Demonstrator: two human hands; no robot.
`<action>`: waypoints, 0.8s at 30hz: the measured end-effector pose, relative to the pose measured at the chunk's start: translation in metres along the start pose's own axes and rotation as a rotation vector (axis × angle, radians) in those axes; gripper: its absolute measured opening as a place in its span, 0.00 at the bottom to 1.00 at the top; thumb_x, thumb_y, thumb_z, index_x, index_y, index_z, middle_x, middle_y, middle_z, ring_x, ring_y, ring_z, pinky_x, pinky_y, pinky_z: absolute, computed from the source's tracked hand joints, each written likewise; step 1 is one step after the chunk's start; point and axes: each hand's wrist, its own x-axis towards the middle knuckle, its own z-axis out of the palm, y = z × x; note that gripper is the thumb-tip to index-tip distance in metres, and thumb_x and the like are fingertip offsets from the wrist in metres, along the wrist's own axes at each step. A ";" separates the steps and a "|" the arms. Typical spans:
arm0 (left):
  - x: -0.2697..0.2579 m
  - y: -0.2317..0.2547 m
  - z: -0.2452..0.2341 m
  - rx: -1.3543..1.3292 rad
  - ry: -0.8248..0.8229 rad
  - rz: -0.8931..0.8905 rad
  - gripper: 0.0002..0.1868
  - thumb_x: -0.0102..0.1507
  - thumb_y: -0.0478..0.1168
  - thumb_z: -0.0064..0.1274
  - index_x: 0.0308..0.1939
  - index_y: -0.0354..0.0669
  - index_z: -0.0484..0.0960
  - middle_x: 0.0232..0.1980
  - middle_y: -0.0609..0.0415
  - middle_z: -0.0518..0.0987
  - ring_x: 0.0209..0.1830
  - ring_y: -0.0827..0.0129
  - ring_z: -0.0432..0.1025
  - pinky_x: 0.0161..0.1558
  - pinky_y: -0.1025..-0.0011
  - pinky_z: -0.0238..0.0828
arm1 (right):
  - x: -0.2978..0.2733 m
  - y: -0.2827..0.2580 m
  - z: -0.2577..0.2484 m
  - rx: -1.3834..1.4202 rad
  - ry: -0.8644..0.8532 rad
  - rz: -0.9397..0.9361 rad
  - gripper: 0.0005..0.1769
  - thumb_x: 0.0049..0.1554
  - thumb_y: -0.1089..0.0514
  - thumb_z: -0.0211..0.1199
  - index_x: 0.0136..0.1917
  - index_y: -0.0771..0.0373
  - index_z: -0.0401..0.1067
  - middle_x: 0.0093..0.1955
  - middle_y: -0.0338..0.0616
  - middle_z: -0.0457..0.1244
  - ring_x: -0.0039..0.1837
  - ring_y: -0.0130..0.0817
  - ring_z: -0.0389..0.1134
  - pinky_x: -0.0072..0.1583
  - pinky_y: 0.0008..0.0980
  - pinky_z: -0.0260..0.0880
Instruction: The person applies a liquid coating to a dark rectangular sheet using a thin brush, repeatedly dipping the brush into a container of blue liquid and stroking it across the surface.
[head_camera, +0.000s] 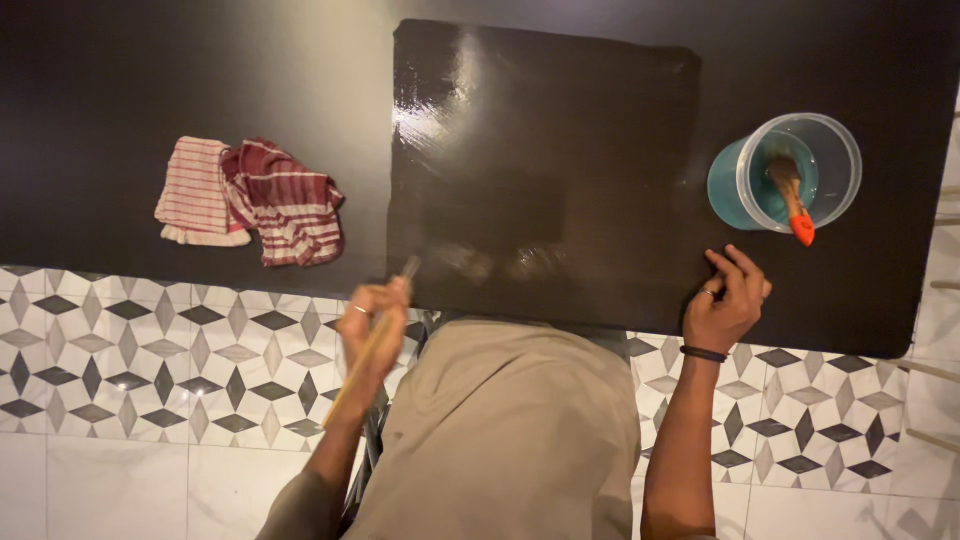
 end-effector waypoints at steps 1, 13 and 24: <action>-0.006 0.002 0.000 -0.001 0.000 0.001 0.08 0.68 0.28 0.57 0.35 0.36 0.77 0.38 0.49 0.82 0.42 0.70 0.77 0.49 0.73 0.76 | 0.000 0.000 -0.001 0.000 -0.004 0.008 0.21 0.56 0.76 0.54 0.56 0.61 0.80 0.64 0.48 0.68 0.64 0.50 0.65 0.63 0.41 0.67; -0.027 -0.017 -0.042 -0.051 -0.059 -0.229 0.03 0.64 0.29 0.55 0.39 0.34 0.77 0.49 0.47 0.82 0.52 0.64 0.78 0.50 0.69 0.75 | -0.001 0.002 0.000 0.017 -0.025 0.035 0.22 0.56 0.76 0.54 0.57 0.60 0.80 0.65 0.48 0.67 0.63 0.50 0.65 0.62 0.41 0.67; -0.010 0.022 -0.019 -0.020 -0.377 -0.053 0.06 0.61 0.26 0.54 0.42 0.32 0.80 0.46 0.46 0.83 0.53 0.64 0.78 0.53 0.70 0.74 | 0.001 0.003 -0.001 -0.001 -0.010 0.019 0.23 0.54 0.76 0.54 0.56 0.61 0.80 0.65 0.47 0.67 0.65 0.50 0.66 0.65 0.43 0.66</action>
